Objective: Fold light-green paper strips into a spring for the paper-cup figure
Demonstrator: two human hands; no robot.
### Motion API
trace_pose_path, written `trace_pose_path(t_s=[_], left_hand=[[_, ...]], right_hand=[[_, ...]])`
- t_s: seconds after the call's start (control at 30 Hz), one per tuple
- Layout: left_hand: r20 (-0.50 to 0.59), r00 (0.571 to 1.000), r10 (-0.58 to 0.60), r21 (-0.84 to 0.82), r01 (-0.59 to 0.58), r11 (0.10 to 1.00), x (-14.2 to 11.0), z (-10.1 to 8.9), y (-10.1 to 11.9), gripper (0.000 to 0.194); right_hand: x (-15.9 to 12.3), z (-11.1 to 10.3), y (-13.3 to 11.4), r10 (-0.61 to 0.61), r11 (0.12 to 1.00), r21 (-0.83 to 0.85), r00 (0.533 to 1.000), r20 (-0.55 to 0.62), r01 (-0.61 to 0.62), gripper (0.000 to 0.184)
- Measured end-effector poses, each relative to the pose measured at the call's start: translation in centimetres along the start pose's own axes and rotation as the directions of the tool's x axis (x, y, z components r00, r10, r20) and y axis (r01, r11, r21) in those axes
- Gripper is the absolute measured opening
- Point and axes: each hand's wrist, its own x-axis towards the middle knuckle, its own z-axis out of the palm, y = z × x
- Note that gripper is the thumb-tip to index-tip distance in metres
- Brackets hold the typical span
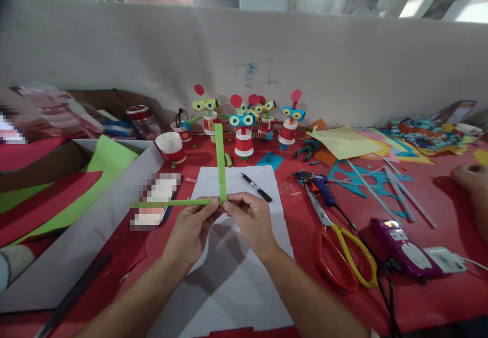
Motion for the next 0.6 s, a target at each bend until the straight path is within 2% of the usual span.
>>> trace_pose_path(t_s=[0.3,0.43,0.6], left_hand=[[0.037,0.999,-0.039,0.003,0.039,0.999,-0.24,0.10,0.28,0.021],[0.053,0.999,-0.009,0.004,0.009,1.000,-0.06,-0.14,-0.03,0.016],[-0.027,0.999,-0.022,-0.018,0.022,1.000,0.21,-0.23,-0.06,0.020]], right_hand=[[-0.34,0.15,-0.43,-0.028,0.999,-0.045,0.999,-0.027,0.026,0.009],[-0.41,0.33,-0.40,-0.048,0.998,-0.047,0.999,-0.020,0.047,0.010],[-0.35,0.49,-0.11,-0.030,0.999,-0.035,1.000,0.001,0.030,0.016]])
